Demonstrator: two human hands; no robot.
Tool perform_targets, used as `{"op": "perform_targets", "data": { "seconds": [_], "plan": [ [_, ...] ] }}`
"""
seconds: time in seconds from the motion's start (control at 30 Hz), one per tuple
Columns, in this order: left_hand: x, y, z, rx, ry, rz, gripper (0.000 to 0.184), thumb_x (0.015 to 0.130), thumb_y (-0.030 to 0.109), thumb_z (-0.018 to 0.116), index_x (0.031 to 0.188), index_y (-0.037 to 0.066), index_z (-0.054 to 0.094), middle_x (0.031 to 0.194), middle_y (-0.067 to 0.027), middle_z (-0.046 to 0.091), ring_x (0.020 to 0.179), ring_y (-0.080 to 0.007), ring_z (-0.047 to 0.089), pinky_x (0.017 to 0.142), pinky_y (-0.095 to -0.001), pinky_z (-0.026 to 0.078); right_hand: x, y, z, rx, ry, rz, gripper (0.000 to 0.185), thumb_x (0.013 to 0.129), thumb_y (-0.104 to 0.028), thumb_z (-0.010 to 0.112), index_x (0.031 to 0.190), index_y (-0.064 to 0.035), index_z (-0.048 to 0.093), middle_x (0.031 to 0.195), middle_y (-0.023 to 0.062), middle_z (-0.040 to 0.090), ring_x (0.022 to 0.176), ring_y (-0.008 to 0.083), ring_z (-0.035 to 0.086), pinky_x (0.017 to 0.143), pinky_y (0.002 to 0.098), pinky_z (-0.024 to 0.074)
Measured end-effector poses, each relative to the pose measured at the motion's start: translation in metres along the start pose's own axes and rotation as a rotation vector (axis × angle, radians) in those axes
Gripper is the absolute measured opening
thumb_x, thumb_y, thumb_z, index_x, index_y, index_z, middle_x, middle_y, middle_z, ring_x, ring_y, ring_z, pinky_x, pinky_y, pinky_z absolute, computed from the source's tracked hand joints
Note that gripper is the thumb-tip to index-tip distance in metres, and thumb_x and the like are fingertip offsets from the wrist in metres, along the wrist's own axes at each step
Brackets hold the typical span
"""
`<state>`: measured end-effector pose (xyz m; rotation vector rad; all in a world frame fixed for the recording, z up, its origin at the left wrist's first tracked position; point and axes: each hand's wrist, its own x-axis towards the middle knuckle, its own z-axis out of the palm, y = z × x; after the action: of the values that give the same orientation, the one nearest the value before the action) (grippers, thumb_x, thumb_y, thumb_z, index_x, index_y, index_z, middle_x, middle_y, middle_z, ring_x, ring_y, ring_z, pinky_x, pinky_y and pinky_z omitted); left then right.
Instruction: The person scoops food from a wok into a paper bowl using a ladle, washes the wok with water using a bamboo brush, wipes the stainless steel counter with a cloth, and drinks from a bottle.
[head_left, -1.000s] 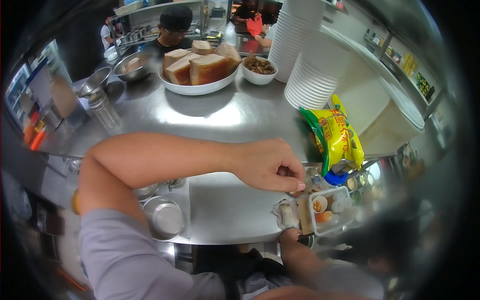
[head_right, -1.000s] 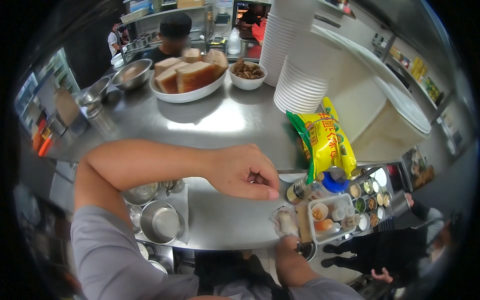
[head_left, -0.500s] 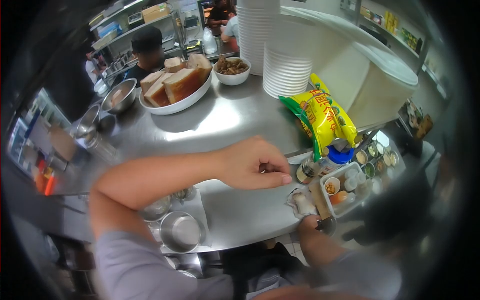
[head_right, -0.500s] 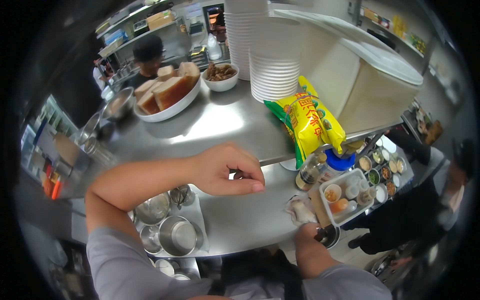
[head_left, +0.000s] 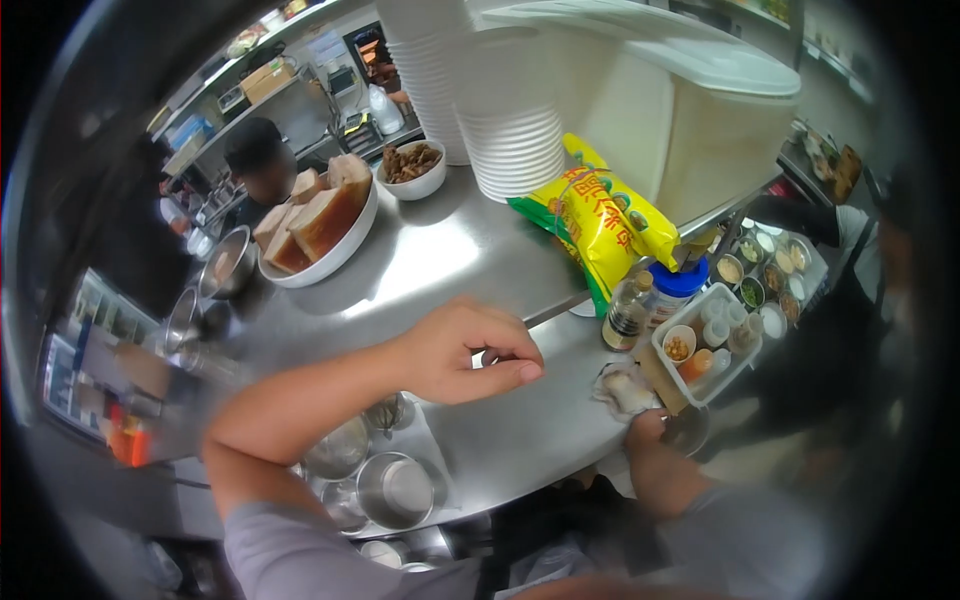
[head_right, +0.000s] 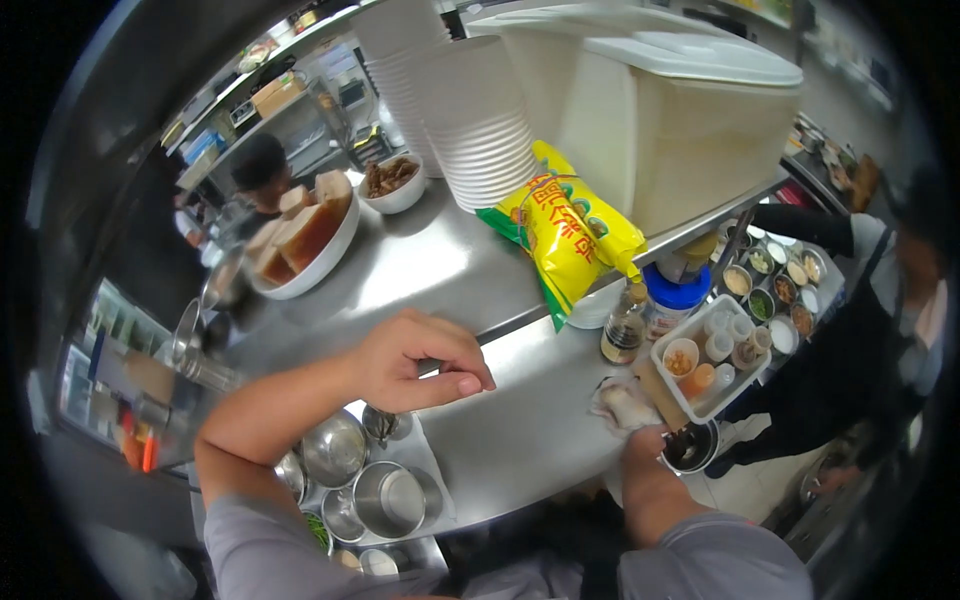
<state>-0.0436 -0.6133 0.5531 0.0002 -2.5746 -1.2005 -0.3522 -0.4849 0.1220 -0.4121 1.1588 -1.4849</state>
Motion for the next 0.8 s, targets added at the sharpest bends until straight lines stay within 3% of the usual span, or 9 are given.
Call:
{"op": "perform_targets", "data": {
  "seconds": [0.17, 0.3, 0.37, 0.43, 0.73, 0.77, 0.8],
  "plan": [
    [0.001, 0.004, -0.001, -0.012, -0.02, -0.035, 0.011, 0.092, 0.006, 0.068, 0.096, -0.001, 0.074, 0.084, -0.0117, 0.07, 0.064, -0.017, 0.06, 0.06, -0.0293, 0.047, -0.018, -0.015, 0.018, -0.043, 0.13, -0.067, 0.019, 0.081, -0.011, 0.063, 0.099, -0.0065, 0.062, 0.083, 0.009, 0.062, 0.069, 0.0183, 0.064, 0.056, 0.029, 0.0525],
    [0.002, 0.003, -0.001, -0.028, -0.009, -0.037, 0.011, 0.091, 0.005, 0.067, 0.096, -0.002, 0.074, 0.084, -0.0123, 0.07, 0.064, -0.0175, 0.06, 0.06, -0.0294, 0.047, -0.015, -0.019, 0.017, -0.091, 0.1, -0.047, 0.015, 0.081, -0.012, 0.06, 0.094, -0.0062, 0.063, 0.077, 0.0073, 0.061, 0.065, 0.0173, 0.063, 0.055, 0.0281, 0.0521],
    [0.002, 0.003, -0.001, -0.028, -0.01, -0.038, 0.011, 0.091, 0.005, 0.067, 0.095, -0.002, 0.074, 0.084, -0.0123, 0.07, 0.064, -0.0177, 0.06, 0.06, -0.0295, 0.047, -0.021, -0.027, 0.016, -0.247, -0.065, -0.172, 0.021, 0.09, -0.025, 0.059, 0.093, -0.0045, 0.066, 0.079, 0.0117, 0.067, 0.072, 0.0244, 0.07, 0.06, 0.0343, 0.0571],
    [0.001, 0.003, -0.001, -0.031, -0.003, -0.038, 0.011, 0.091, 0.005, 0.067, 0.095, -0.002, 0.074, 0.085, -0.0123, 0.07, 0.064, -0.0179, 0.06, 0.06, -0.0296, 0.048, -0.022, -0.03, 0.014, -0.377, -0.147, -0.262, 0.018, 0.089, -0.022, 0.06, 0.095, -0.005, 0.064, 0.079, 0.0104, 0.065, 0.073, 0.0225, 0.068, 0.06, 0.0331, 0.0562],
    [0.0, 0.003, 0.0, -0.001, 0.005, -0.009, 0.01, 0.091, 0.007, 0.069, 0.095, -0.001, 0.074, 0.086, -0.0113, 0.072, 0.065, -0.0172, 0.062, 0.059, -0.0292, 0.049, 0.0, -0.005, -0.003, -0.155, -0.161, -0.025, 0.022, 0.084, -0.008, 0.062, 0.105, -0.0072, 0.056, 0.084, 0.0046, 0.057, 0.074, 0.0143, 0.061, 0.061, 0.0275, 0.0524],
    [0.0, 0.003, 0.0, 0.004, 0.004, -0.013, 0.01, 0.091, 0.007, 0.069, 0.095, -0.001, 0.074, 0.086, -0.011, 0.072, 0.065, -0.0171, 0.063, 0.059, -0.0293, 0.049, 0.0, -0.001, -0.003, -0.062, 0.022, 0.025, 0.022, 0.084, -0.008, 0.062, 0.105, -0.0072, 0.056, 0.084, 0.0048, 0.057, 0.073, 0.0142, 0.06, 0.061, 0.0274, 0.0521],
    [-0.001, 0.002, 0.0, 0.01, 0.002, -0.016, 0.01, 0.091, 0.007, 0.069, 0.094, 0.0, 0.074, 0.086, -0.0107, 0.072, 0.065, -0.017, 0.063, 0.059, -0.0294, 0.05, 0.001, -0.001, -0.006, -0.062, 0.022, 0.025, 0.022, 0.084, -0.008, 0.062, 0.105, -0.0072, 0.056, 0.084, 0.0048, 0.057, 0.073, 0.0142, 0.06, 0.061, 0.0274, 0.0521]
  ]
}}
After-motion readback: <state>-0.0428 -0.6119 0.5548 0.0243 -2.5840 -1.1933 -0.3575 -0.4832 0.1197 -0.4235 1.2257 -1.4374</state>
